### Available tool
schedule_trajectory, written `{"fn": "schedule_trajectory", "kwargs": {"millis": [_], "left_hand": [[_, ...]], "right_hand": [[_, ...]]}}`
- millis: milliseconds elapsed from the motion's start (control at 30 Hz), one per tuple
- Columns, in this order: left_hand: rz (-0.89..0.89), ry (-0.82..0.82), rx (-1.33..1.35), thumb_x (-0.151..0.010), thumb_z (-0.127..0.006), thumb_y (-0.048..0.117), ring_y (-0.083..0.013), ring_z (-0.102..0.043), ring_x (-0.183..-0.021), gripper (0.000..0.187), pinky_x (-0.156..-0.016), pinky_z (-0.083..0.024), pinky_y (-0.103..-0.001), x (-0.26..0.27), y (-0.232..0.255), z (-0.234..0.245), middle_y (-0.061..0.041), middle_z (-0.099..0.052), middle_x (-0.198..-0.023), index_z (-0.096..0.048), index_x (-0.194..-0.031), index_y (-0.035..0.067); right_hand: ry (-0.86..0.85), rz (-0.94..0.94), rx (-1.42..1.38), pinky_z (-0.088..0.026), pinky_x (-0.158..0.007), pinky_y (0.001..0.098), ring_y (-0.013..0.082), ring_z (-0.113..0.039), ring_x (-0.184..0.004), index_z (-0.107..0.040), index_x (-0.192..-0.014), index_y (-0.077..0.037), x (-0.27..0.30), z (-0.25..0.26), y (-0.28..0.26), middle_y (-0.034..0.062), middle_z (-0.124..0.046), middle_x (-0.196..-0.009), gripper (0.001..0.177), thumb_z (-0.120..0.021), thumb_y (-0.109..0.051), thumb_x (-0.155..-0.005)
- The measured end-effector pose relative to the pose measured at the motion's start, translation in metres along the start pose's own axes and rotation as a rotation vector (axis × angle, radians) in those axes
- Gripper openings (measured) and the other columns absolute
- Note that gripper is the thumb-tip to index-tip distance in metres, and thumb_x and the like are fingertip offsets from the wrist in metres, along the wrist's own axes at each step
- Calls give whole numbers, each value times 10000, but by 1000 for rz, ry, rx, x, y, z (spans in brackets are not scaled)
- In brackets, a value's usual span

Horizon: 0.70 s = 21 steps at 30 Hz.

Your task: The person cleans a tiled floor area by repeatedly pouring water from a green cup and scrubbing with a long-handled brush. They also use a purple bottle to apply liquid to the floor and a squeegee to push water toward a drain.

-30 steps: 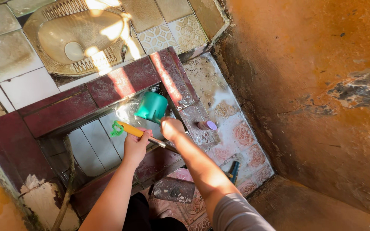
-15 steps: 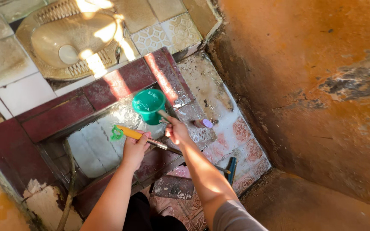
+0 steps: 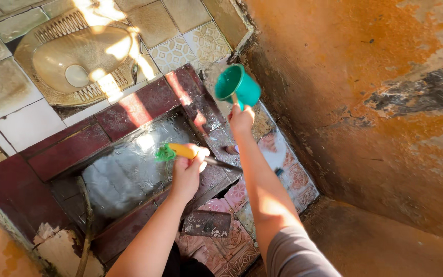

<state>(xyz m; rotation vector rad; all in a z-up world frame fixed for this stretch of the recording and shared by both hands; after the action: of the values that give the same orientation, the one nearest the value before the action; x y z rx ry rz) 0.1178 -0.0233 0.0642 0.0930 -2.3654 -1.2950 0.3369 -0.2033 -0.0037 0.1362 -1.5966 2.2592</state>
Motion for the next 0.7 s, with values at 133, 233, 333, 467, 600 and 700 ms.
{"fn": "schedule_trajectory", "kwargs": {"millis": [133,233,333,467,600,700], "left_hand": [[-94,-28,-49,-1008,-555,-3,-67,-565,-843,132,-703,-450,-207,-7,47,-26,-40,-663,-1018,-596,-1129,29],[-152,23,17,-951,-537,-29,-75,-649,-1003,234,-859,-516,-205,-20,77,-29,-15,-675,-1104,-534,-1164,67],[-274,47,11,-970,-536,-31,-93,-634,-1019,224,-880,-507,-221,-30,106,-24,-27,-655,-1119,-507,-1167,72],[-360,60,-43,-1044,-590,-8,-91,-599,-973,143,-826,-497,-228,-41,134,-15,-41,-627,-1105,-533,-1158,57],[-406,129,14,-1075,-637,41,-92,-539,-780,101,-648,-457,-228,-46,156,1,-74,-655,-1051,-539,-1095,55],[-362,231,130,-1041,-638,64,-67,-621,-914,133,-713,-526,-204,-46,158,11,-61,-660,-1107,-515,-1089,82]], "right_hand": [[140,135,521,-545,-778,461,383,-700,-848,-639,-1128,15,-28,35,-30,230,-688,-929,336,-664,-265,-945],[172,277,586,-521,-866,489,448,-657,-995,-611,-1249,-13,-38,55,-49,276,-666,-1089,378,-659,-227,-941],[142,399,716,-518,-888,503,458,-631,-1038,-561,-1349,-38,-44,68,-62,278,-643,-1127,439,-645,-204,-952],[107,537,802,-513,-848,534,469,-613,-1015,-511,-1433,-66,-44,80,-76,271,-602,-1132,501,-637,-134,-954],[71,597,862,-521,-846,527,447,-626,-1017,-508,-1453,-109,-31,85,-81,250,-609,-1118,545,-638,-102,-925],[54,598,917,-519,-883,526,440,-624,-1040,-487,-1492,-112,-11,80,-81,238,-607,-1125,575,-626,-92,-935]]}}
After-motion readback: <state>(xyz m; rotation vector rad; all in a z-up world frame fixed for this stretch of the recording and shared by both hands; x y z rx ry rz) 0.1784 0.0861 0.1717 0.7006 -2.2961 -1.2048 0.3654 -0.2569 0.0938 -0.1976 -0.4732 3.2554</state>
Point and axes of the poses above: each hand's wrist, its own x-axis away from the middle knuckle, its own z-axis out of the back of the hand, y = z × x, the point moved 9 cm from there along -x, towards the middle knuckle
